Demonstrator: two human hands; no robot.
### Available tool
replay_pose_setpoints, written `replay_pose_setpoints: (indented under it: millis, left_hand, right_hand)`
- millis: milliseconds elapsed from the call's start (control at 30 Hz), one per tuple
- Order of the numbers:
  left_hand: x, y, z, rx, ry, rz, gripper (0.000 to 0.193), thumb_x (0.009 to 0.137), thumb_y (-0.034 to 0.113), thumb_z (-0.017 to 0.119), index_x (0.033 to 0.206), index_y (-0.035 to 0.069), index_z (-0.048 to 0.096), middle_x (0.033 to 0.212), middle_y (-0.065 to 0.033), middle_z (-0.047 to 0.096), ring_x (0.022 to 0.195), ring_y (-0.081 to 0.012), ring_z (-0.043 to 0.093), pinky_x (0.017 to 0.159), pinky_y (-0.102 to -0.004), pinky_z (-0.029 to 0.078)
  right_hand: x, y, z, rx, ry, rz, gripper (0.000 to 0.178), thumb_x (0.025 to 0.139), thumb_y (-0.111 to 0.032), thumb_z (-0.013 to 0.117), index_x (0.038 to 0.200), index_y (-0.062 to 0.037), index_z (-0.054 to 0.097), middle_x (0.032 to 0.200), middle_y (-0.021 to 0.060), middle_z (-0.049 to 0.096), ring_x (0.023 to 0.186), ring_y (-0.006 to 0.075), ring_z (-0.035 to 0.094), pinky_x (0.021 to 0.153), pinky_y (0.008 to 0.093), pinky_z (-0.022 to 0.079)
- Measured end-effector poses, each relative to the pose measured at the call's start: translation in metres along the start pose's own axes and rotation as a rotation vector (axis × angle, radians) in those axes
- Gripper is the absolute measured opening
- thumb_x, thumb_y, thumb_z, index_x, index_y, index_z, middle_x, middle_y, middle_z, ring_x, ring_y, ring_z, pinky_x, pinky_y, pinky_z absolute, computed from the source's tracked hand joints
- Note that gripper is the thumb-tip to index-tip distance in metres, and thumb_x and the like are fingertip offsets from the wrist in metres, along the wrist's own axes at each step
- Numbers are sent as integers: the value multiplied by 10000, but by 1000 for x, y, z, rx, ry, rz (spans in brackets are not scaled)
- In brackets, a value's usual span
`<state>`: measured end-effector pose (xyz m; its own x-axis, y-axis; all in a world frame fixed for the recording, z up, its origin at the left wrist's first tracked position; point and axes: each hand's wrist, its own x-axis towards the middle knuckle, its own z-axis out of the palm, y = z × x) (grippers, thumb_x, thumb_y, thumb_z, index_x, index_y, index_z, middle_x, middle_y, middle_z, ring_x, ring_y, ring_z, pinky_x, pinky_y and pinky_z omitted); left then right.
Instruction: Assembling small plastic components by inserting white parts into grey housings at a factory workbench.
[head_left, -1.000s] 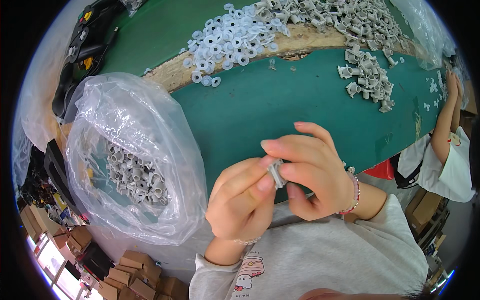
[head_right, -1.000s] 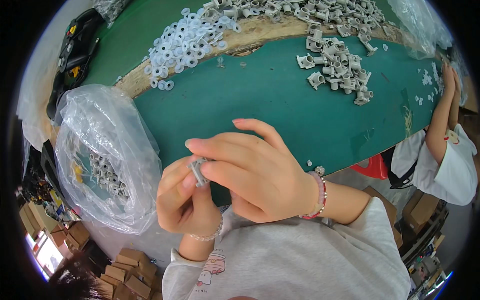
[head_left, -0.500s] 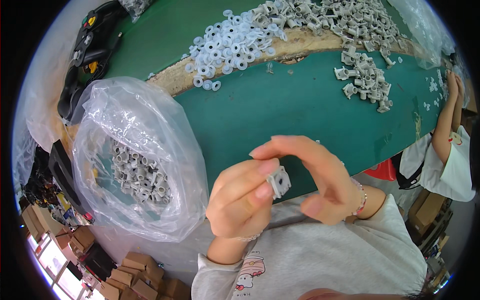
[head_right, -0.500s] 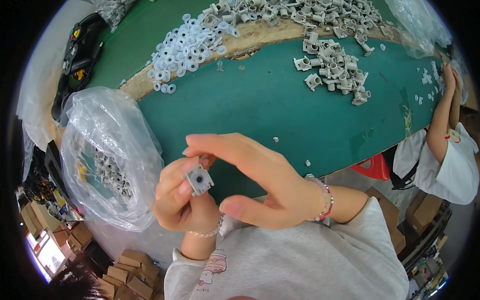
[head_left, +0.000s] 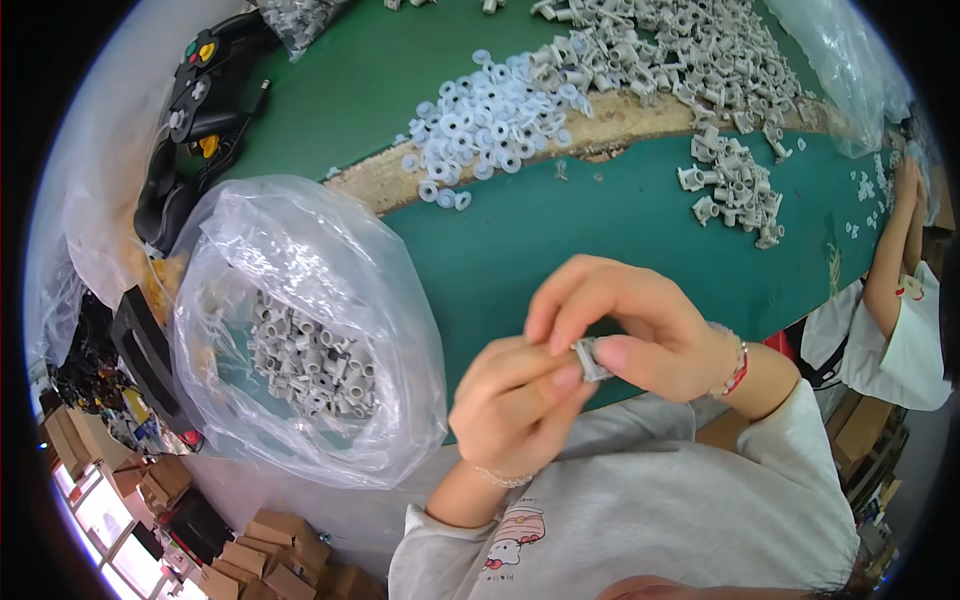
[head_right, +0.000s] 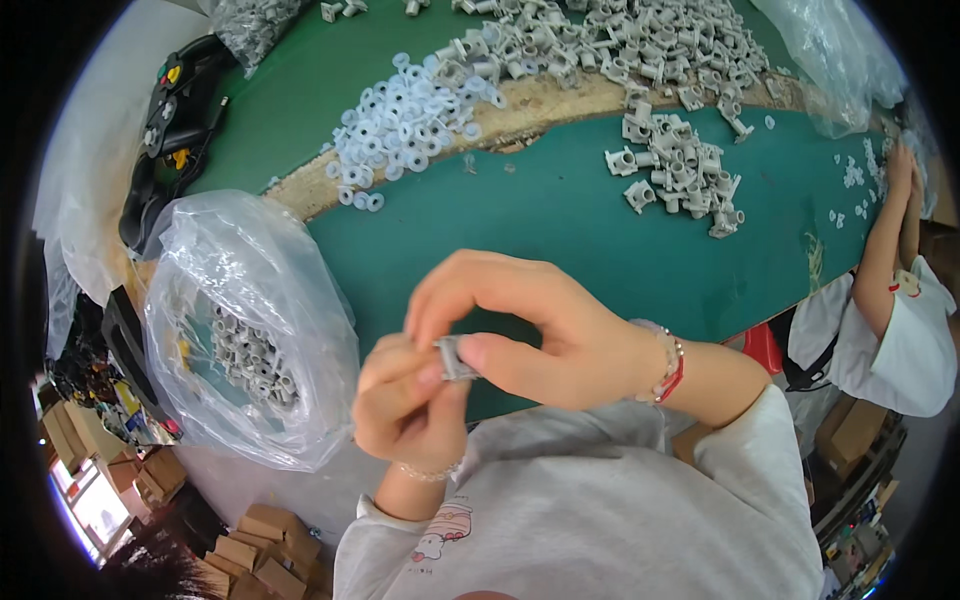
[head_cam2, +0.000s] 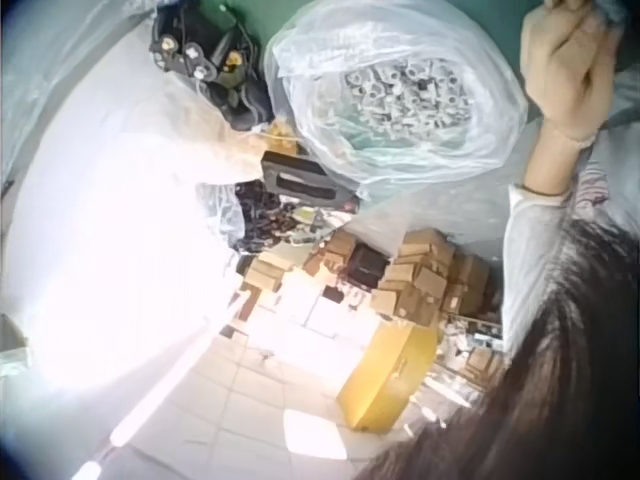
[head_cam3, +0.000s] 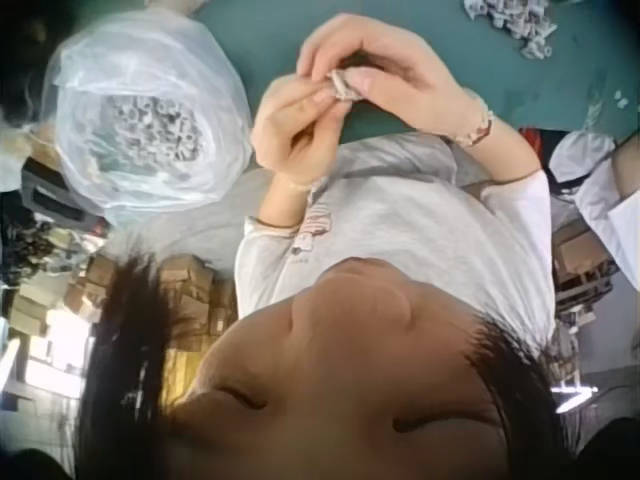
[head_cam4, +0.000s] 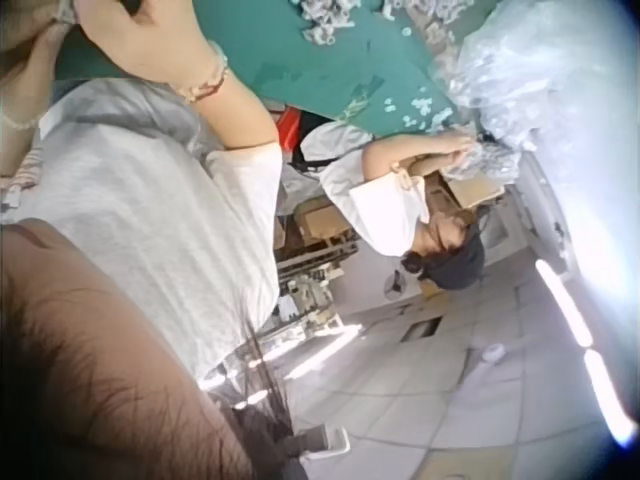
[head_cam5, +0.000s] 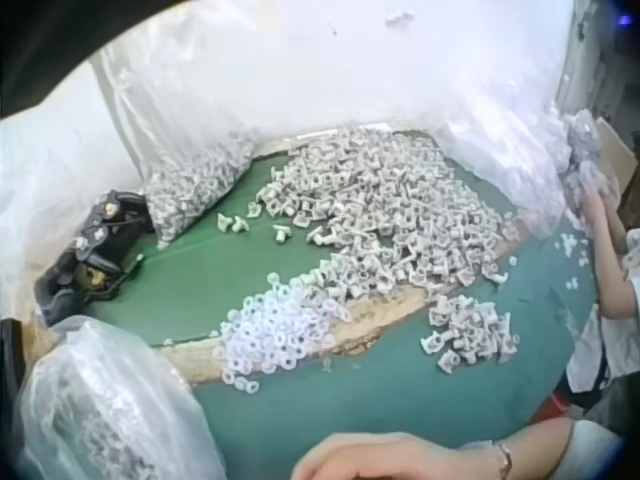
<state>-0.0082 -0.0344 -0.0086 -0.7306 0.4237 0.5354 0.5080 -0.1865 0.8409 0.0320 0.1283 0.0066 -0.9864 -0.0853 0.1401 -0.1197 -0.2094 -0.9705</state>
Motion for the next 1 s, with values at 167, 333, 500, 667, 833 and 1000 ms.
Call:
replay_pose_setpoints:
  millis: [167,333,500,667,833,1000]
  left_hand:
    - [-3,18,-34,65,-209,436,307,659,75,713,942,37,601,840,-103,593,705,-256,616,613,-322,525]
    - [3,30,-75,320,207,536,257,822,190,661,1005,84,514,865,-90,576,799,-237,556,749,-444,447]
    - [38,20,-118,806,169,242,270,666,-51,596,921,35,610,777,-95,565,631,-235,515,552,-338,375]
    - [47,15,-128,959,113,-285,131,778,-23,561,876,-13,648,789,-102,567,663,-232,513,575,-331,401]
    - [52,25,-115,1137,237,-243,172,812,-7,547,942,-29,658,758,-86,546,658,-210,507,580,-308,396]
    - [60,53,-67,1174,376,7,176,805,-11,555,950,-33,652,762,-93,557,695,-220,527,613,-326,411]
  right_hand:
    - [20,-26,1,-831,14,-250,265,725,-209,694,938,-66,630,923,63,620,815,214,590,770,343,416]
    - [63,-21,-11,-1365,222,-299,190,721,-105,718,889,-99,628,833,30,590,756,200,582,672,328,426]
    - [81,2,-33,-1403,205,-270,197,720,-78,716,896,-107,632,848,14,570,773,174,571,707,316,412]
    - [79,8,-38,-1325,169,-279,214,722,-87,720,911,-101,622,877,8,569,815,168,567,746,316,404]
    - [74,5,-43,-1245,166,-267,192,742,-74,700,913,-95,614,885,12,574,857,176,566,765,326,405]
    - [48,-17,-41,-906,272,-137,147,783,-13,665,905,-68,602,928,43,597,823,183,584,776,302,452]
